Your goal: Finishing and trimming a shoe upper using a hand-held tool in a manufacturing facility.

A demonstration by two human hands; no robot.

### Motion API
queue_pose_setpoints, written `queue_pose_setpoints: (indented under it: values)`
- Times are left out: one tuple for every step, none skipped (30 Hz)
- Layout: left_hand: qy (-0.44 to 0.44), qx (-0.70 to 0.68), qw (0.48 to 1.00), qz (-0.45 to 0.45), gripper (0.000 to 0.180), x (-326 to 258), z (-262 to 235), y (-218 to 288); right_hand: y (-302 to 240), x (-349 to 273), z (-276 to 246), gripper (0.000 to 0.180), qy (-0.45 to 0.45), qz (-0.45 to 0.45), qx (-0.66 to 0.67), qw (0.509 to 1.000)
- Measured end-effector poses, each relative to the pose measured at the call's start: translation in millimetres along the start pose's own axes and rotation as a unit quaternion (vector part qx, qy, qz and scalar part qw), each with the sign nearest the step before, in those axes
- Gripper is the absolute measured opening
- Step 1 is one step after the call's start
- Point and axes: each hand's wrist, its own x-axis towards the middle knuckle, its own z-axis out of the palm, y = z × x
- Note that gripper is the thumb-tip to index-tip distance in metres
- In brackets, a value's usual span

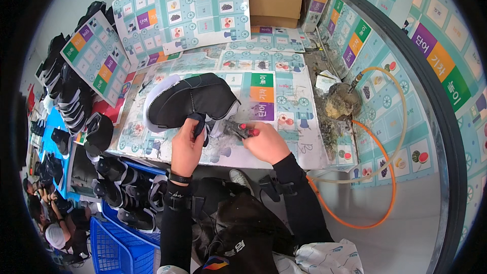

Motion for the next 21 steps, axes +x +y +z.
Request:
queue_pose_setpoints:
  values:
    - [0.001,0.001,1.0,0.001,0.023,1,0,0,-3,-1,-2,0.029,-0.049,0.027,0.019,0.998]
    - [0.005,-0.001,1.0,-0.002,0.022,2,0,1,2,0,-2,0.029,-0.049,0.025,0.019,0.998]
    - [0.01,-0.003,1.0,-0.003,0.021,4,0,2,14,2,-3,0.027,-0.083,0.011,0.1,0.991]
    - [0.012,-0.001,1.0,0.001,0.021,6,-1,2,24,3,-5,0.026,-0.118,-0.006,0.181,0.976]
    - [0.024,-0.003,1.0,0.009,0.02,9,-2,2,32,-1,-7,0.021,-0.087,-0.057,0.231,0.967]
    - [0.037,-0.003,0.999,0.016,0.018,12,-6,2,16,-13,-20,0.022,-0.036,-0.011,0.125,0.992]
    - [0.04,-0.001,0.999,0.021,0.018,16,-10,3,28,-16,-25,0.023,0.037,-0.07,0.024,0.997]
    - [0.053,0.002,0.999,0.007,0.017,20,-17,3,39,-19,-29,0.024,0.11,-0.128,-0.076,0.983]
    - [0.066,0.006,0.998,-0.007,0.015,23,-25,4,38,-23,-34,0.025,0.132,-0.061,-0.107,0.984]
    - [0.085,-0.024,0.996,-0.004,0.013,27,-32,3,37,-26,-39,0.026,0.155,0.008,-0.136,0.978]
    - [0.105,-0.038,0.994,-0.018,0.012,29,-41,2,46,-29,-40,0.032,0.189,-0.002,-0.228,0.955]
    - [0.128,-0.05,0.99,-0.031,0.01,30,-53,2,50,-30,-37,0.034,0.205,0.001,-0.25,0.946]
    - [0.155,-0.079,0.985,-0.005,0.008,30,-63,3,71,-26,-35,0.043,0.194,0.006,-0.273,0.942]
    - [0.152,-0.122,0.981,-0.019,0.006,31,-75,5,87,-24,-33,0.052,0.182,0.014,-0.297,0.937]
    - [0.132,-0.17,0.976,-0.041,0.006,29,-86,1,87,-28,-31,0.052,0.188,0.016,-0.293,0.937]
    - [0.112,-0.218,0.968,-0.062,0.005,29,-91,3,82,-29,-28,0.062,0.227,-0.068,-0.289,0.927]
    - [0.102,-0.243,0.962,-0.072,0.005,26,-91,9,76,-30,-26,0.072,0.265,-0.149,-0.284,0.909]
    - [0.098,-0.26,0.957,-0.086,0.005,20,-98,18,57,-24,-16,0.074,0.256,-0.193,-0.158,0.934]
    - [0.084,-0.292,0.947,-0.108,0.004,15,-101,21,44,-18,-1,0.067,0.224,-0.189,-0.015,0.956]
    - [0.076,-0.301,0.944,-0.114,0.005,10,-101,28,33,-13,14,0.061,0.188,-0.18,0.128,0.957]
    - [0.076,-0.315,0.939,-0.117,0.005,7,-102,27,19,-9,26,0.061,0.191,-0.178,0.13,0.956]
